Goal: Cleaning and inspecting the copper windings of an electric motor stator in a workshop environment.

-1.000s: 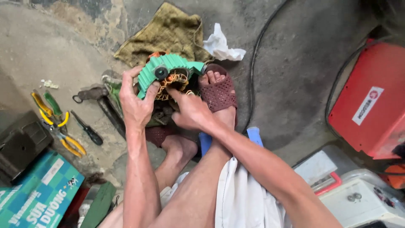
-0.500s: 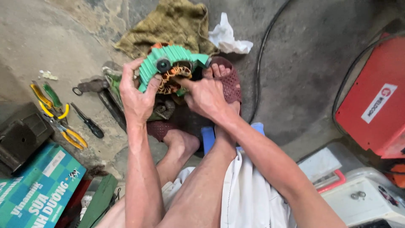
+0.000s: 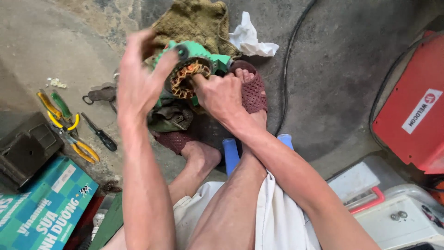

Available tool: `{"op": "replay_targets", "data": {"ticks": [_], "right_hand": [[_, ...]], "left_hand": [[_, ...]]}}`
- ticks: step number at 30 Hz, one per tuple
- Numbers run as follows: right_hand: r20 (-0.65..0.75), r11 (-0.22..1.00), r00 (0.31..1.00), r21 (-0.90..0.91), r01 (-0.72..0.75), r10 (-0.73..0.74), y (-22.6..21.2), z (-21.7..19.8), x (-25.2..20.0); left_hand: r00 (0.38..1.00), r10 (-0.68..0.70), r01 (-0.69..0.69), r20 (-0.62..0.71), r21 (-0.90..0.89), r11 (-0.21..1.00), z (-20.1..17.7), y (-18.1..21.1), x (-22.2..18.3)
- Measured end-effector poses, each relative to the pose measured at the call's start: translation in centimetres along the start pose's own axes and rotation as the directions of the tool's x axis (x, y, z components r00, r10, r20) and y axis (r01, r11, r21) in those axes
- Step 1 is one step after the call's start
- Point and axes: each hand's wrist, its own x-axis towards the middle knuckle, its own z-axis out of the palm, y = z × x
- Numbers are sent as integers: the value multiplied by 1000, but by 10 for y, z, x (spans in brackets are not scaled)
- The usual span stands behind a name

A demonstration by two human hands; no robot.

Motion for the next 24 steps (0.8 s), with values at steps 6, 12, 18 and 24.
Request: {"op": "replay_targets", "data": {"ticks": [6, 12, 18, 24], "right_hand": [[540, 985, 824, -122, -125, 171, 3, 10, 20], [385, 971, 918, 168, -169, 93, 13, 19, -12], [19, 504, 966, 850, -151, 257, 36, -69, -21], [257, 87, 814, 933, -350, 521, 56, -81, -30]], "left_hand": [[970, -209, 185, 124, 183, 965, 23, 5, 31], [982, -182, 171, -58, -163, 972, 25, -8, 5], [958, 119, -171, -259, -186, 968, 24, -30, -26], [960, 197, -250, -199, -293, 923, 8, -43, -37]]}}
